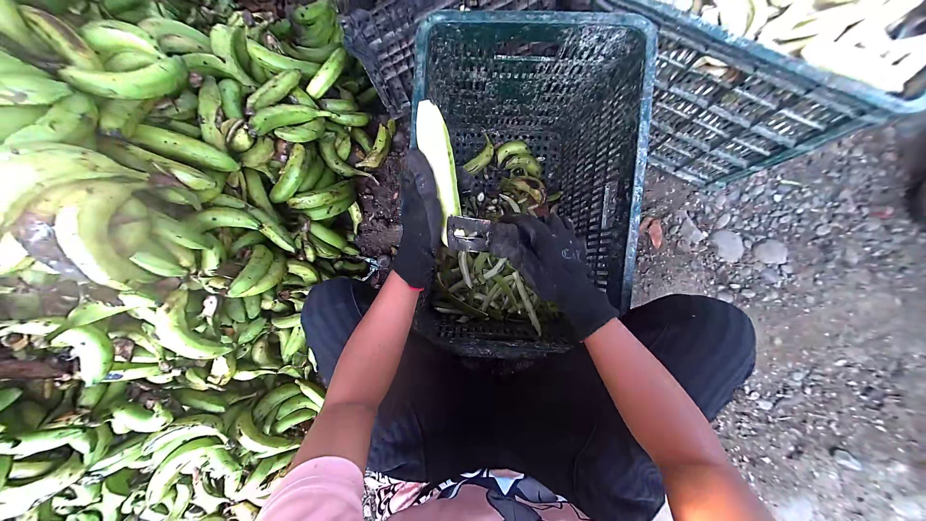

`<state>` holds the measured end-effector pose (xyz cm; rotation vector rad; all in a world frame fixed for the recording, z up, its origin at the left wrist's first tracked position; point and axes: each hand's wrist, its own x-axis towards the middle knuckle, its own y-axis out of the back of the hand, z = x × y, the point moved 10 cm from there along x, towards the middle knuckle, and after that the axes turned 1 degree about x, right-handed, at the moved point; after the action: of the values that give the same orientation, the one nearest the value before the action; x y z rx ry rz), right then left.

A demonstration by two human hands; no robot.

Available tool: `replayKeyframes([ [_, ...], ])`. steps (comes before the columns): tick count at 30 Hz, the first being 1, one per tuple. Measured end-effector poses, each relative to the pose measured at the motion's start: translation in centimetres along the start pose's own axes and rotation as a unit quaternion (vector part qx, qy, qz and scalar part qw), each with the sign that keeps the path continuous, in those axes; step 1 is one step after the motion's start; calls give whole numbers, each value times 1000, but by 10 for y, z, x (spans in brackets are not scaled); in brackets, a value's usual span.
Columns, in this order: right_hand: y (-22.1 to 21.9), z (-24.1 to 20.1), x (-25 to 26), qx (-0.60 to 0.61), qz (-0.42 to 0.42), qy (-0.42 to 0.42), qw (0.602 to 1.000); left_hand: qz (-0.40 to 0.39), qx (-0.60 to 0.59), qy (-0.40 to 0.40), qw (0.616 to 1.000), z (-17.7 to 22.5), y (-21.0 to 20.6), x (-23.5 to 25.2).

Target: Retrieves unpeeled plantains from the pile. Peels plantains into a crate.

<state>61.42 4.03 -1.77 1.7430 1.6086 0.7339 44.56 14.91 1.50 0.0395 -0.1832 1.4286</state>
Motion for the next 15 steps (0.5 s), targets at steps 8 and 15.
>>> replayKeyframes([
  [8,31,23,14,-13,125,-85,988,-144,-1,119,982,-27,-39,-36],
  [15,59,54,20,62,177,-129,974,-273,-11,182,945,-37,-65,-74],
])
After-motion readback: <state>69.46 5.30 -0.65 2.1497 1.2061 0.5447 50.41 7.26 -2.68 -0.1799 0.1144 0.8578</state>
